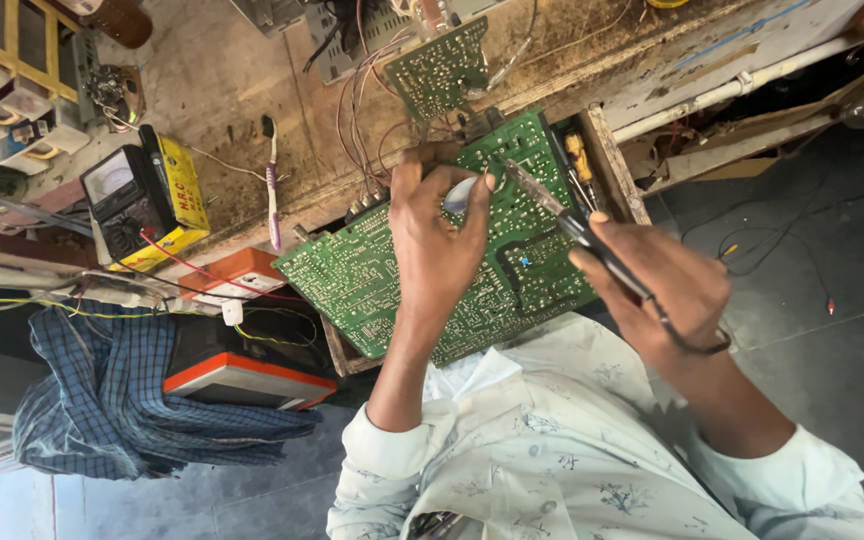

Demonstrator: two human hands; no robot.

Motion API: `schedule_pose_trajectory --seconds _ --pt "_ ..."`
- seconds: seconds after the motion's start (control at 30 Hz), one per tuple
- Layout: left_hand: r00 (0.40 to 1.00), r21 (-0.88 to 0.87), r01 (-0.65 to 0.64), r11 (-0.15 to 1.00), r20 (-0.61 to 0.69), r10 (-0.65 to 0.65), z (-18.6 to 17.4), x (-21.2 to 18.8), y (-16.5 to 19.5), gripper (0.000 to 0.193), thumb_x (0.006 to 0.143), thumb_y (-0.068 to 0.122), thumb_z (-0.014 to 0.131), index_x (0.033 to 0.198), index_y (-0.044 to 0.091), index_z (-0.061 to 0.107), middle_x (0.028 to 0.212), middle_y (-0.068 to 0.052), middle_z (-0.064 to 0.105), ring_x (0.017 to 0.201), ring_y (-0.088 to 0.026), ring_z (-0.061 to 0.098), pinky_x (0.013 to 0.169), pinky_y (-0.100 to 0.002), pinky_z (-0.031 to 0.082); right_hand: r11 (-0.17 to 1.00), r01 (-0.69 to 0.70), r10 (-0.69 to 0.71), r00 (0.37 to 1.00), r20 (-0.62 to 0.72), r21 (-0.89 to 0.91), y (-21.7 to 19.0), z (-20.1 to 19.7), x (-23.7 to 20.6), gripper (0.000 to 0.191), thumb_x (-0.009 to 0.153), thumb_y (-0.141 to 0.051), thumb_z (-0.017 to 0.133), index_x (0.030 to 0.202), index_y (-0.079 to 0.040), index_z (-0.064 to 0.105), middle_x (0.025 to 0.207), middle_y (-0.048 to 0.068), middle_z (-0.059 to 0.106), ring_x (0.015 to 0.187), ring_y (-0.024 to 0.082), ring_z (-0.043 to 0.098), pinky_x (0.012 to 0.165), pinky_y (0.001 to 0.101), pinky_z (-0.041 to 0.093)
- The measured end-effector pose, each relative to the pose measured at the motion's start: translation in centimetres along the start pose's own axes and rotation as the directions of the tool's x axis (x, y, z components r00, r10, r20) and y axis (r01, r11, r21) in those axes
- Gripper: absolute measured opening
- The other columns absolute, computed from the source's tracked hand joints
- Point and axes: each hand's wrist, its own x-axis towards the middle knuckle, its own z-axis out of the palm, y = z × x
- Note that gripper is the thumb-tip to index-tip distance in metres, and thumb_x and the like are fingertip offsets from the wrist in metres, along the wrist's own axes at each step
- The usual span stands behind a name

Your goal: The person solders components on a green circuit board placed on a cluttered workbench. They hold the board steady with one hand while applying a soldering iron to the board's underside, repositioning the board and the iron repeatedly to work on different joints, with a multimeter connected nearby.

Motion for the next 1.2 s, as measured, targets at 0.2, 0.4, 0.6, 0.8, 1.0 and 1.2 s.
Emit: schedule_pose_trajectory --seconds 0.2,0.4,0.6,0.8,1.0,1.2 --pt "1.0 0.003 0.01 1.0 0.0 -0.01 0.0 0.0 0.1 0.012 0.088 0.009 0.077 0.091 -0.001 0.071 0.119 -0.016 0.066 0.112 -0.031 0.063 0.095 -0.04 0.051 0.998 -0.051 0.054 0.995 0.081 -0.029 -0.2 -1.3 0.3 0.037 0.091 0.0 0.085 0.125 0.005 0.07 0.101 0.02 0.075 0.078 0.021 0.074 0.062 0.0297 0.055" --pt "1.0 -0.017 0.012 1.0 0.004 -0.012 0.0 0.2 0.4 0.012 0.089 0.009 0.077 0.09 -0.001 0.071 0.119 -0.016 0.065 0.114 -0.031 0.063 0.095 -0.04 0.051 0.999 0.03 -0.03 1.0 -0.001 -0.036 -1.2 0.0 0.3 0.04 0.089 -0.001 0.086 0.125 0.006 0.069 0.1 0.021 0.074 0.082 0.025 0.076 0.066 0.0299 0.059" --pt "1.0 -0.012 -0.002 1.0 -0.001 0.002 -0.1 0.1 0.4 0.014 0.088 0.009 0.077 0.092 -0.003 0.07 0.119 -0.017 0.066 0.112 -0.032 0.064 0.095 -0.04 0.051 0.999 0.016 -0.015 0.999 0.029 -0.039 -1.6 -0.1 -0.2 0.038 0.092 0.002 0.084 0.125 0.009 0.066 0.101 0.02 0.073 0.087 0.027 0.076 0.071 0.0328 0.06" --pt "1.0 -0.02 0.006 1.0 -0.011 -0.006 0.0 0.0 0.3 0.015 0.089 0.01 0.077 0.093 -0.002 0.07 0.118 -0.016 0.067 0.113 -0.032 0.064 0.095 -0.04 0.051 0.983 0.148 -0.144 0.989 0.041 -0.112 -1.7 0.2 0.0 0.039 0.087 -0.001 0.087 0.118 0.009 0.067 0.103 0.023 0.073 0.084 0.031 0.075 0.068 0.0346 0.059" --pt "1.0 -0.027 0.014 1.0 -0.009 -0.014 0.0 0.0 0.3 0.015 0.089 0.011 0.078 0.093 -0.002 0.07 0.117 -0.017 0.067 0.111 -0.032 0.064 0.095 -0.04 0.051 0.981 0.138 -0.131 0.99 0.059 -0.135 -1.5 -0.4 0.2 0.037 0.087 -0.001 0.086 0.118 0.009 0.068 0.101 0.022 0.073 0.083 0.032 0.074 0.069 0.0368 0.059" --pt "1.0 -0.014 0.002 1.0 -0.019 -0.002 0.2 -0.2 0.3 0.015 0.088 0.01 0.078 0.094 -0.002 0.071 0.117 -0.017 0.067 0.111 -0.031 0.064 0.095 -0.04 0.051 0.99 0.09 -0.085 0.995 0.054 -0.105 -1.6 -0.5 0.1 0.039 0.089 -0.001 0.086 0.121 0.007 0.068 0.1 0.022 0.072 0.082 0.03 0.073 0.067 0.0361 0.057"
